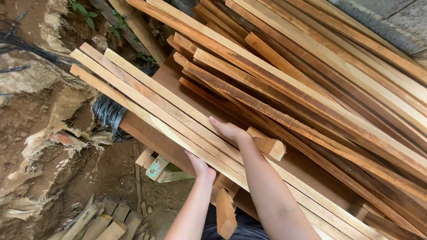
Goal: The person gathers several thin wooden planks from a pile, aligns them into a neat stack, and then uses a black plastic tie to bundle the planks together. The person wraps the tie around the stack and twists it to secure the bundle.
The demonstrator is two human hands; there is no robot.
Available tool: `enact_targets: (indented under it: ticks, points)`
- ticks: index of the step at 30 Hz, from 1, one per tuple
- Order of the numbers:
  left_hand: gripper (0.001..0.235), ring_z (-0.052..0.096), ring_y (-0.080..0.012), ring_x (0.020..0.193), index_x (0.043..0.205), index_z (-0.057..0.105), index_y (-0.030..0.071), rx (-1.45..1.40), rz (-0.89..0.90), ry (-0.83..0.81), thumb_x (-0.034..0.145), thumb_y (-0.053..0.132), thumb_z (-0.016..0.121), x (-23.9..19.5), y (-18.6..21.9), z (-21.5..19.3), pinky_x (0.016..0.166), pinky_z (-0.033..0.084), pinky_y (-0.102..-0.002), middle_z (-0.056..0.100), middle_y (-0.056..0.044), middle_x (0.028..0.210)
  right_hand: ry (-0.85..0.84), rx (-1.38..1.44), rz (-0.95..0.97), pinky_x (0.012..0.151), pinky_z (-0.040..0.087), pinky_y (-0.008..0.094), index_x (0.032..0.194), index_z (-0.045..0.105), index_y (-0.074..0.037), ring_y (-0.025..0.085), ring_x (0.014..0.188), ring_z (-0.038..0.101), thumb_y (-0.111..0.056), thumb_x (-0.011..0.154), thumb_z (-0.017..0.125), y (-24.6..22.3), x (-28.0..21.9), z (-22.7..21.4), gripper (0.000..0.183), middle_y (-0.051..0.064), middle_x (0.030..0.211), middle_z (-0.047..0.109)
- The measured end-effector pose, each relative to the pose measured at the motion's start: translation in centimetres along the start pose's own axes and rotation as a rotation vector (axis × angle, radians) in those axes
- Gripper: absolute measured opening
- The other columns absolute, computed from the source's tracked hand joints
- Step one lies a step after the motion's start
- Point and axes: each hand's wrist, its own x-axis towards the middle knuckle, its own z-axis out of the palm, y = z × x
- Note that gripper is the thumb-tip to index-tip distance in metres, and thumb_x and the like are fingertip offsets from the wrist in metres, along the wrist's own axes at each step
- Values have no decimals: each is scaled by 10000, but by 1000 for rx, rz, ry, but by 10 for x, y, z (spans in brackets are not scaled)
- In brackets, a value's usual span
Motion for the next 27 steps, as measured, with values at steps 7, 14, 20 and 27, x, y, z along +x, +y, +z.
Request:
enact_targets:
  ticks: [7, 14, 20, 27]
  points:
    - [760, 501, -269, 1360, 1494, 472, 125, -17, -91, 82, 957, 659, 409, 14, 9, -5, 1128, 406, -426, 543, -63, 1482, -144, 171, 109, 1253, 203, 510, 1552, 454, -171, 336, 1559, 247, -892, 784, 397, -36, -21, -10, 1055, 160, 1681, 273]
    - [652, 563, -269, 1284, 1436, 529, 92, 43, -180, 96, 976, 548, 457, 42, 19, -22, 1081, 469, -455, 609, -79, 1379, -241, 159, 162, 1183, 353, 500, 1492, 548, -193, 321, 1469, 436, -814, 850, 427, -35, 15, -4, 902, 137, 1604, 440]
    - [626, 587, -279, 1251, 1430, 527, 51, -22, -205, -3, 978, 484, 487, 72, 10, -49, 1048, 503, -451, 612, -107, 1350, -217, 184, 125, 1154, 409, 437, 1434, 619, -163, 286, 1391, 547, -796, 862, 445, -47, 16, -3, 870, 142, 1535, 557]
    - [646, 589, -274, 1240, 1422, 535, 58, -45, -170, -1, 979, 519, 450, 66, 34, -25, 1028, 503, -440, 613, -115, 1331, -239, 187, 40, 1212, 297, 442, 1482, 568, -183, 281, 1470, 428, -825, 841, 420, -66, 21, -1, 919, 127, 1591, 467]
